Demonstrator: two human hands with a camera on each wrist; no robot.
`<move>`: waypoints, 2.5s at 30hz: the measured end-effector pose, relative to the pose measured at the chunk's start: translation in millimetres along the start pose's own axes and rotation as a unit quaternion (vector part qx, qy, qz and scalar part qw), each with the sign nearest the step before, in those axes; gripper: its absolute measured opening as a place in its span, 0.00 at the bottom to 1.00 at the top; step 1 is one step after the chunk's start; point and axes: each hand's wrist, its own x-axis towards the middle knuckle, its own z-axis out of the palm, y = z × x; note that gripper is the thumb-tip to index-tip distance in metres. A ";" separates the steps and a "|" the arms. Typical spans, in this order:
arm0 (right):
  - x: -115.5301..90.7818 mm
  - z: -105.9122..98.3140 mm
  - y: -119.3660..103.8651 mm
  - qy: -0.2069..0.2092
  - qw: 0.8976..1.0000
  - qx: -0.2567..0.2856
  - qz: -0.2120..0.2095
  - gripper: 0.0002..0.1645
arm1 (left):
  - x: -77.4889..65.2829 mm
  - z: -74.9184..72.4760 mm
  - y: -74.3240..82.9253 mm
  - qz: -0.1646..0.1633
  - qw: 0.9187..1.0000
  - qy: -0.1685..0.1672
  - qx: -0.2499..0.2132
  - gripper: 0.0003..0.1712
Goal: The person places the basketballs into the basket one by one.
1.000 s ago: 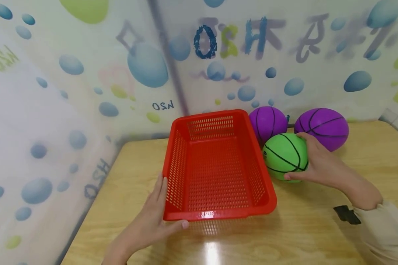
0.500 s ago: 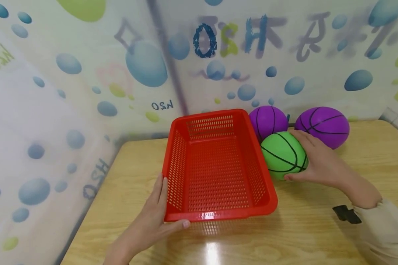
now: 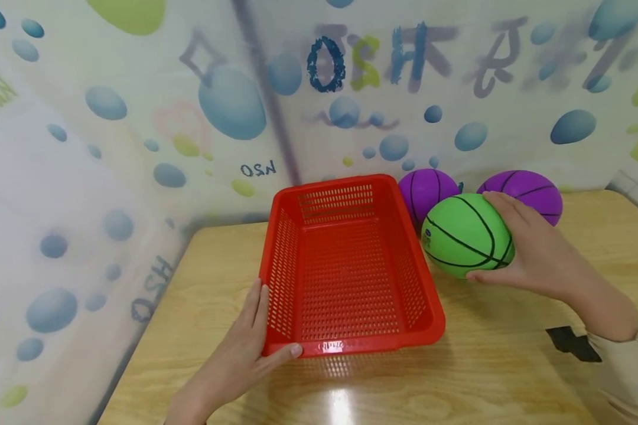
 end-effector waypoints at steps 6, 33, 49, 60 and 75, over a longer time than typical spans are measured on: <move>4.1 -1.4 -16.6 0.111 0.990 0.012 -0.083 0.70 | 0.1 1.2 0.5 -0.003 1.000 0.000 0.006 0.61; -1.5 74.8 -95.4 -0.086 0.984 0.147 -0.048 0.66 | 0.3 4.3 2.1 0.011 1.000 0.020 0.013 0.58; 0.1 77.0 -96.7 -0.142 0.982 0.126 -0.002 0.63 | 0.7 2.5 -3.7 0.011 1.000 0.020 0.018 0.58; -4.7 77.3 -95.2 -0.156 0.984 0.079 -0.028 0.51 | 0.0 2.9 -2.5 0.000 1.000 0.004 0.010 0.58; -0.7 70.3 -98.4 -0.164 0.983 0.078 -0.022 0.48 | -0.5 -1.7 -1.4 0.007 1.000 0.017 0.008 0.57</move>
